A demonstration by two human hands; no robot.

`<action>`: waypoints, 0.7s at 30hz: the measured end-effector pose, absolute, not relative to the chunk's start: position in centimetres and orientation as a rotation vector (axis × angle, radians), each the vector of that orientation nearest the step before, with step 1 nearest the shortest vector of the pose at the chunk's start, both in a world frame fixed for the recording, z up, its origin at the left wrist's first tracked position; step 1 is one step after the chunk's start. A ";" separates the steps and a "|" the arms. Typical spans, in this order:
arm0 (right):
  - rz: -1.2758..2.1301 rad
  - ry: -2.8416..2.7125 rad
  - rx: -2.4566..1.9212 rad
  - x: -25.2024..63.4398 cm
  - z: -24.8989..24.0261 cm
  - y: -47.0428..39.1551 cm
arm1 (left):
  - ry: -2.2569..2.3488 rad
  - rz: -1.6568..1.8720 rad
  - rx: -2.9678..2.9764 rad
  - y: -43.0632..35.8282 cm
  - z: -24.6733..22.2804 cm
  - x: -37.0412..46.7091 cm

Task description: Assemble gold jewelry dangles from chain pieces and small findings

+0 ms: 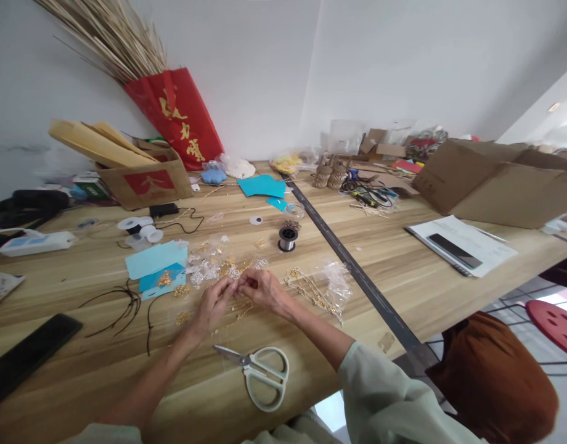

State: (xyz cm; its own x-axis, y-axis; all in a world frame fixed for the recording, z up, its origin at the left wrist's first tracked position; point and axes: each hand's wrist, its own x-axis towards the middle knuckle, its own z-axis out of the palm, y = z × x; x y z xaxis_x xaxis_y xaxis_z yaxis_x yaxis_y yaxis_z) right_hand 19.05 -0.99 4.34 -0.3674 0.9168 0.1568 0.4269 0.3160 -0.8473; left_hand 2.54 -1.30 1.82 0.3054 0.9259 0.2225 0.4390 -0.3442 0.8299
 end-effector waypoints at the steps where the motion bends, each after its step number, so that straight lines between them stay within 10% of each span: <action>1: 0.977 -1.931 -1.181 19.0 4.1 -0.9 | 1.221 0.929 1.916 -1.3 1.8 2.4; 21: 1.157 -1.701 -1.137 20.1 0.2 2.0 | 1.271 0.657 2.298 3.2 2.0 2.6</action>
